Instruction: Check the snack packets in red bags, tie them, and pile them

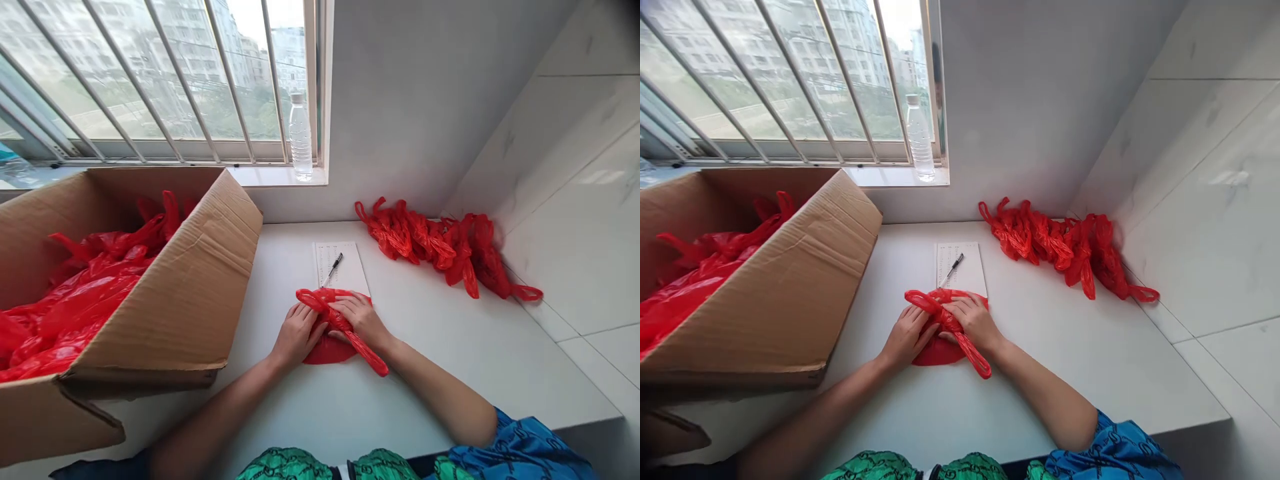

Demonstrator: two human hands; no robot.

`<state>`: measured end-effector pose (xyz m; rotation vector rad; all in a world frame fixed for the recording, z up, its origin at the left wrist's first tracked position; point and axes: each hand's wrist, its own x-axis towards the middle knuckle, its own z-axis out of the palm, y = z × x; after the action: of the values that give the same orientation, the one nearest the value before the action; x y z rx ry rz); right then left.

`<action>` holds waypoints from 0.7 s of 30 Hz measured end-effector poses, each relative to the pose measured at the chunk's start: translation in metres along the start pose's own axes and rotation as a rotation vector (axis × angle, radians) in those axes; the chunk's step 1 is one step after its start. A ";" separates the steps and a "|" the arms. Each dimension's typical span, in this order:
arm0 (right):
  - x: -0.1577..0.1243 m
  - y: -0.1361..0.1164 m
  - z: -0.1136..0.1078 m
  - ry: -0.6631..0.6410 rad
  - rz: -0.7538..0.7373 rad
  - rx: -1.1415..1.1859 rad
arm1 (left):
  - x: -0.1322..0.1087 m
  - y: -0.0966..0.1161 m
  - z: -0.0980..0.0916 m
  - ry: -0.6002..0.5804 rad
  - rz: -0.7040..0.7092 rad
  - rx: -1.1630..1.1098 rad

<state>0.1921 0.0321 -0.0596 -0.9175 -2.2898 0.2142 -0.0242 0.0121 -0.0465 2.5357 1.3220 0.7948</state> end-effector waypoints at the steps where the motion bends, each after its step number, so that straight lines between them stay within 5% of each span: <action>1: 0.000 -0.002 -0.005 0.032 -0.019 0.008 | -0.001 0.002 -0.004 0.032 -0.009 -0.030; 7: -0.006 -0.028 -0.037 0.078 0.102 0.328 | -0.013 0.038 -0.038 0.016 -0.150 -0.413; 15: -0.018 -0.059 -0.057 -0.009 0.226 0.766 | -0.004 0.086 -0.074 -0.359 -0.127 -0.490; 18: -0.025 -0.053 -0.059 0.023 0.399 0.914 | -0.010 0.097 -0.115 -0.439 -0.191 -0.660; 21: -0.032 -0.037 -0.061 0.094 0.580 0.822 | -0.027 0.098 -0.171 -0.305 -0.345 -0.838</action>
<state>0.2272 -0.0218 -0.0157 -1.0540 -1.5415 1.2179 -0.0584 -0.0828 0.1252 1.6385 0.9908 0.6604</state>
